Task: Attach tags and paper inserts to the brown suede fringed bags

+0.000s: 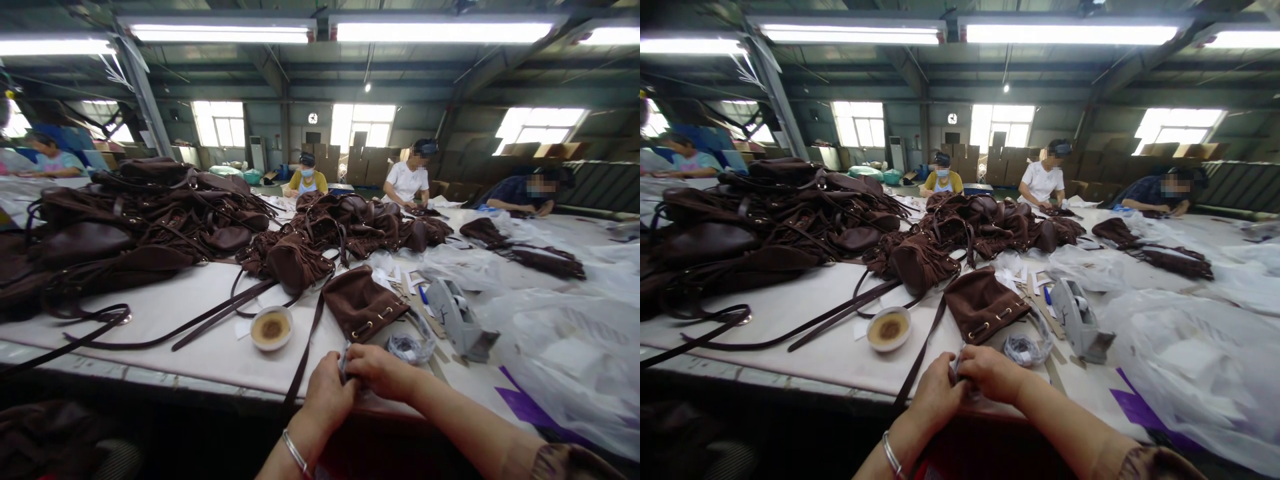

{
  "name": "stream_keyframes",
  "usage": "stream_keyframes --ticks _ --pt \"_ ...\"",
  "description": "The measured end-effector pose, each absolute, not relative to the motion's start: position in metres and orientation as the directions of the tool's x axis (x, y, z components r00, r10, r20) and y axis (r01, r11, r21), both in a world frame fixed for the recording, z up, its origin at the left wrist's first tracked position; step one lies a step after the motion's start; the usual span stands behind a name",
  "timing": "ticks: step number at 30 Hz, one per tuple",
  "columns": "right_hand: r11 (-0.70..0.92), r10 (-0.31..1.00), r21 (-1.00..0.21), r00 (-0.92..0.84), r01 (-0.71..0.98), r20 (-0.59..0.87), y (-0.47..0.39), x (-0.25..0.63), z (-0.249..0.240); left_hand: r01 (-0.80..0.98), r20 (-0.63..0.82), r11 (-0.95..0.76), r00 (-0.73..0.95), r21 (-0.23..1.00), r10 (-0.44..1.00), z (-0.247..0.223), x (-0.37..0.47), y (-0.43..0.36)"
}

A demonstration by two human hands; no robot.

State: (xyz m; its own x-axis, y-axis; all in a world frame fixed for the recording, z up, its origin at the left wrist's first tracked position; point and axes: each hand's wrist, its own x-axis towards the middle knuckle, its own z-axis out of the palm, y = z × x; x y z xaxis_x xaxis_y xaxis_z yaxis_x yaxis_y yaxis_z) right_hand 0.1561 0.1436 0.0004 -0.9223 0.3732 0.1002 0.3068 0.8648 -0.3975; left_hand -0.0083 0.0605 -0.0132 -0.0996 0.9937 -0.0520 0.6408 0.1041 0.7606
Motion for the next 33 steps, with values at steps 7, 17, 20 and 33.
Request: stream_keyframes --ticks 7,17,20,33 --pt "0.808 0.488 -0.458 -0.857 0.372 0.166 0.157 0.164 0.024 0.840 -0.063 0.137 -0.122 0.525 0.991 -0.011 -0.002 0.066" --pt "0.832 0.542 -0.146 -0.841 0.535 0.010 0.139 0.129 0.034 0.897 -0.016 0.040 -0.037 0.440 0.999 0.000 -0.026 0.063" --pt "0.791 0.607 -0.100 -0.795 0.603 0.005 0.133 0.122 0.025 0.898 0.000 0.047 -0.052 0.437 0.999 -0.004 -0.030 0.063" --pt "0.769 0.637 -0.098 -0.769 0.631 0.046 0.133 0.122 0.008 0.890 0.057 -0.050 0.027 0.454 0.998 0.002 -0.044 0.062"
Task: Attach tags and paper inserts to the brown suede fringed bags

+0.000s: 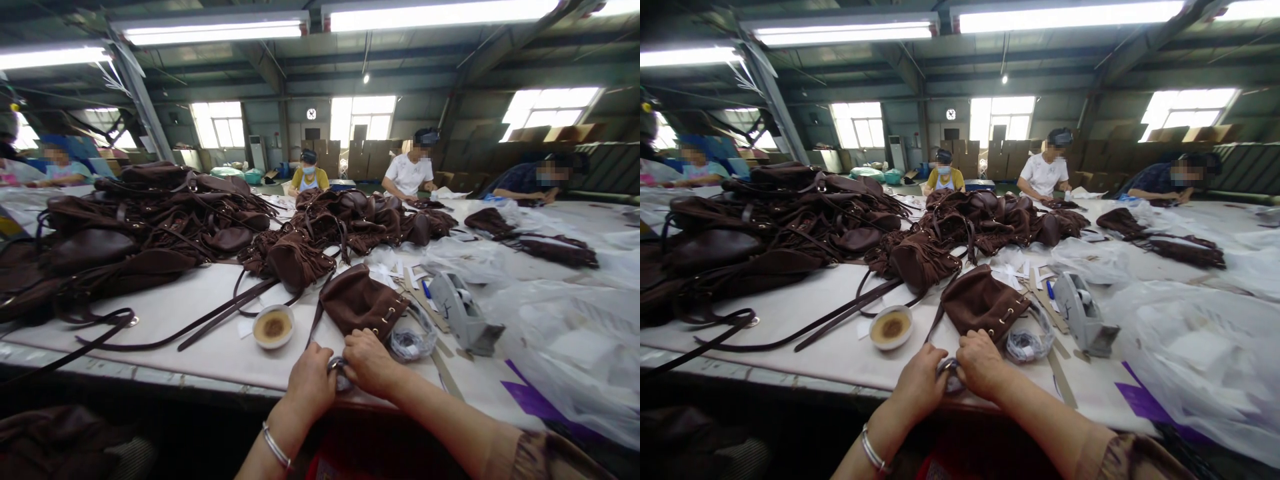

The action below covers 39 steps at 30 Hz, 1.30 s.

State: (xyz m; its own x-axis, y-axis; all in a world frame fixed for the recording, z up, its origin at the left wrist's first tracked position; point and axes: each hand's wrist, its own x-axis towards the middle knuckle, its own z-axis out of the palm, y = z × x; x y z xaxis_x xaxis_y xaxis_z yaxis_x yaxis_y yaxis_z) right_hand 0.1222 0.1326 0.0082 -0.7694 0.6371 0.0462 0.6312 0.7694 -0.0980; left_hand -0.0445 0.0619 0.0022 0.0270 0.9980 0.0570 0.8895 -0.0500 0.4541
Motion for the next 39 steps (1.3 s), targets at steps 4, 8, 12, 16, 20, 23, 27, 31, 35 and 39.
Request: stream_keyframes --ticks 4,8,12,16,20,23,27,31,35,39 --pt "0.767 0.640 -0.101 -0.766 0.633 0.061 0.131 0.125 0.009 0.946 -0.049 -0.053 0.072 0.319 0.996 0.002 -0.038 0.075" --pt "0.743 0.668 -0.158 -0.737 0.650 0.107 0.125 0.134 0.013 0.955 -0.050 -0.066 0.084 0.288 0.995 -0.001 -0.034 0.080" --pt "0.739 0.669 -0.249 -0.726 0.626 0.161 0.123 0.146 0.023 0.956 -0.004 -0.085 0.090 0.282 0.996 0.002 -0.030 0.073" --pt "0.711 0.703 -0.336 -0.633 0.618 0.323 0.121 0.155 0.034 0.956 0.052 -0.070 0.058 0.285 0.997 0.006 -0.028 0.068" --pt "0.509 0.859 -0.481 -0.452 0.713 0.240 0.105 0.157 0.029 0.952 0.094 -0.032 0.003 0.303 0.996 0.008 -0.024 0.067" --pt "0.378 0.913 -0.561 -0.398 0.737 0.091 0.091 0.150 0.014 0.938 0.128 -0.013 -0.033 0.346 0.991 0.006 -0.016 0.066" --pt "0.268 0.953 -0.622 -0.296 0.736 0.061 0.087 0.139 -0.002 0.917 0.120 -0.003 -0.050 0.399 0.991 0.005 -0.007 0.061" --pt "0.374 0.917 -0.587 -0.382 0.718 0.116 0.094 0.137 -0.011 0.809 0.091 0.008 -0.076 0.587 0.993 0.004 -0.006 0.055" --pt "0.521 0.843 -0.535 -0.500 0.665 0.199 0.099 0.147 -0.019 0.336 -0.111 0.121 -0.047 0.934 0.993 0.001 -0.011 0.054" --pt "0.640 0.764 -0.433 -0.589 0.635 0.265 0.102 0.157 -0.022 -0.281 -0.408 0.433 0.145 0.857 0.902 -0.006 -0.016 0.052"
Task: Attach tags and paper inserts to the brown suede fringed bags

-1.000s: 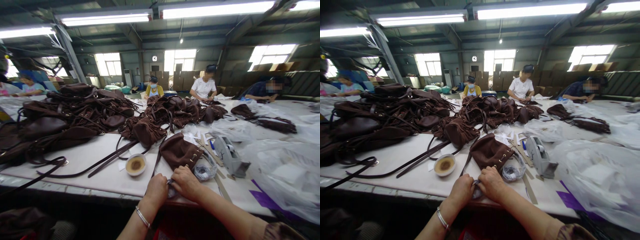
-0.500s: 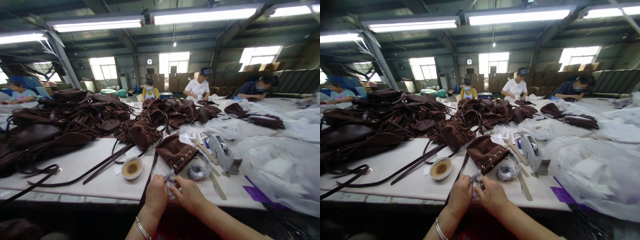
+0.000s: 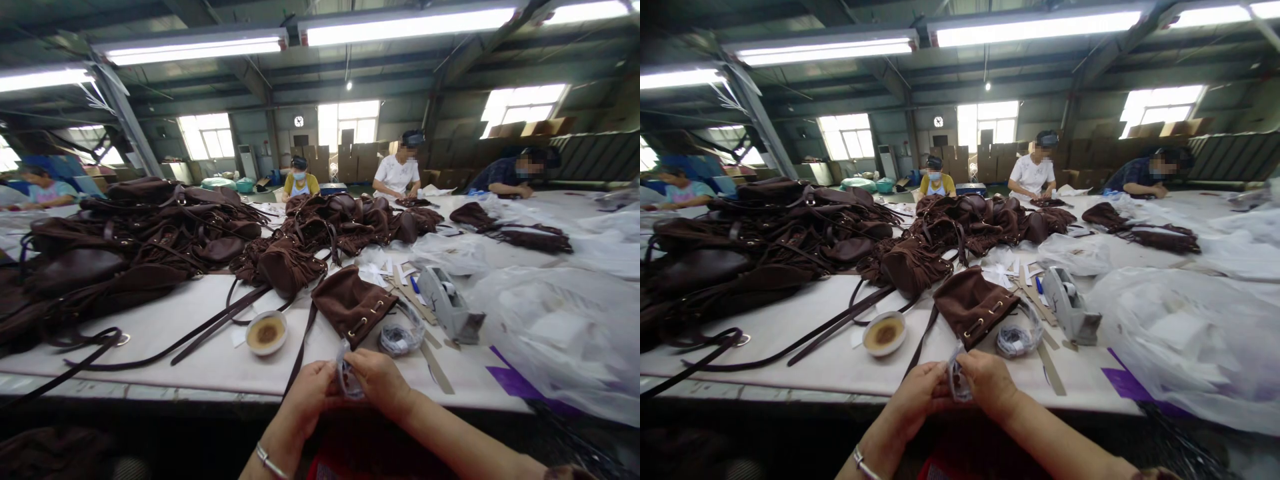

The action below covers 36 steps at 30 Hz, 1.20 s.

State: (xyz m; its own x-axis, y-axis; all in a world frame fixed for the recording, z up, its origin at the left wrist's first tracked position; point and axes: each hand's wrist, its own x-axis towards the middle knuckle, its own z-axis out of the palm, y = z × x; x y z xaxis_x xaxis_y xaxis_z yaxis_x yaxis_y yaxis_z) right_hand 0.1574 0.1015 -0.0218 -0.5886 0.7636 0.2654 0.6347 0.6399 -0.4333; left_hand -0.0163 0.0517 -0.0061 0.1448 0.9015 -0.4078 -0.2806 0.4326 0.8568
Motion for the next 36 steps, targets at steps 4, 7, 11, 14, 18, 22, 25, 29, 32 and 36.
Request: stream_keyframes --ticks 4,7,11,14,18,22,25,29,32,36 --pt "0.719 0.694 -0.389 -0.629 0.577 0.351 0.101 0.160 -0.018 -0.522 -0.518 0.499 0.122 0.692 0.846 -0.013 -0.014 0.048" --pt "0.730 0.681 -0.406 -0.635 0.551 0.364 0.100 0.158 -0.015 -0.560 -0.547 0.503 0.103 0.659 0.831 -0.012 -0.011 0.045" --pt "0.701 0.701 -0.476 -0.636 0.531 0.323 0.099 0.155 -0.014 -0.521 -0.559 0.531 0.121 0.668 0.821 -0.008 -0.011 0.041" --pt "0.660 0.732 -0.544 -0.605 0.518 0.312 0.098 0.156 -0.014 -0.511 -0.544 0.533 0.145 0.675 0.827 -0.009 -0.011 0.039" --pt "0.672 0.727 -0.540 -0.590 0.507 0.352 0.096 0.157 -0.015 -0.537 -0.516 0.509 0.153 0.673 0.843 -0.012 -0.008 0.038" --pt "0.718 0.694 -0.442 -0.598 0.537 0.401 0.096 0.156 -0.017 -0.620 -0.530 0.482 0.123 0.619 0.839 -0.011 -0.003 0.037" --pt "0.718 0.695 -0.440 -0.588 0.539 0.414 0.094 0.156 -0.017 -0.707 -0.583 0.460 0.083 0.538 0.808 -0.010 0.002 0.037" --pt "0.694 0.704 -0.578 -0.576 0.430 0.416 0.090 0.162 -0.011 -0.775 -0.616 0.407 0.028 0.484 0.787 -0.010 0.005 0.037" --pt "0.548 0.821 -0.725 -0.433 0.417 0.371 0.086 0.169 -0.006 -0.750 -0.576 0.389 0.013 0.535 0.817 -0.011 0.005 0.035" --pt "0.127 0.960 -0.911 -0.281 0.392 0.012 0.079 0.168 -0.003 -0.659 -0.445 0.357 0.037 0.662 0.895 -0.010 0.009 0.031"
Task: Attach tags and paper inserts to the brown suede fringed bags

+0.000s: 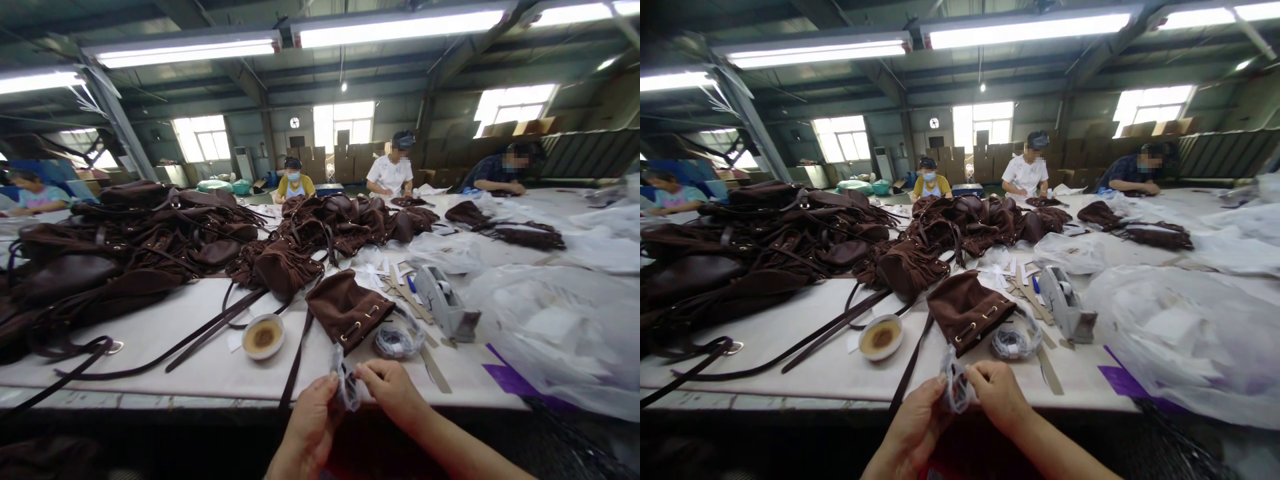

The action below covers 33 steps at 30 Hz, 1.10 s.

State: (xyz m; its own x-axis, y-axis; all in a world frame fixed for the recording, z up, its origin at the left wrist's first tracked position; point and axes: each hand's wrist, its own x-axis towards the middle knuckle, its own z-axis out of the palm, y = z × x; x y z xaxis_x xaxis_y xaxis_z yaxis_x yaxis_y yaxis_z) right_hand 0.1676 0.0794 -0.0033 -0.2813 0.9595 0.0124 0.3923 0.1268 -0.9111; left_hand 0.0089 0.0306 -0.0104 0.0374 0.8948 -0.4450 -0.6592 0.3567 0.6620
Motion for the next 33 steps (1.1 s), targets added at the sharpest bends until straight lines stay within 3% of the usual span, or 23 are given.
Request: stream_keyframes --ticks 3,5,7,9,12,18,24,29,33 --pt "-0.355 0.864 -0.911 -0.297 0.211 -0.406 0.078 0.160 -0.001 -0.554 -0.339 0.311 0.054 0.773 0.939 -0.011 0.015 0.027" --pt "-0.660 0.700 -0.750 -0.342 0.027 -0.628 0.078 0.156 0.003 -0.484 -0.322 0.295 0.030 0.824 0.946 -0.014 0.017 0.024" --pt "-0.806 0.573 -0.581 -0.396 -0.115 -0.717 0.078 0.152 0.006 -0.432 -0.316 0.287 0.005 0.855 0.949 -0.019 0.017 0.022" --pt "-0.844 0.531 -0.501 -0.416 -0.189 -0.738 0.077 0.148 0.007 -0.390 -0.303 0.283 0.010 0.876 0.953 -0.024 0.015 0.020" --pt "-0.810 0.586 -0.527 -0.380 -0.256 -0.716 0.076 0.142 0.004 -0.272 -0.283 0.277 0.017 0.921 0.959 -0.027 0.012 0.019" --pt "-0.634 0.766 -0.754 -0.266 -0.169 -0.585 0.068 0.137 0.002 0.034 -0.183 0.191 -0.153 0.981 0.971 -0.019 0.005 0.023" --pt "-0.476 0.857 -0.879 -0.210 0.025 -0.470 0.062 0.140 -0.003 -0.173 -0.297 0.268 -0.165 0.948 0.941 -0.017 0.005 0.025" --pt "-0.369 0.899 -0.923 -0.208 0.107 -0.384 0.062 0.141 -0.005 -0.060 -0.270 0.264 -0.165 0.963 0.949 -0.010 0.004 0.028" --pt "-0.171 0.939 -0.956 -0.254 0.237 -0.231 0.065 0.145 -0.006 0.010 -0.269 0.273 -0.131 0.962 0.954 -0.008 0.003 0.032"
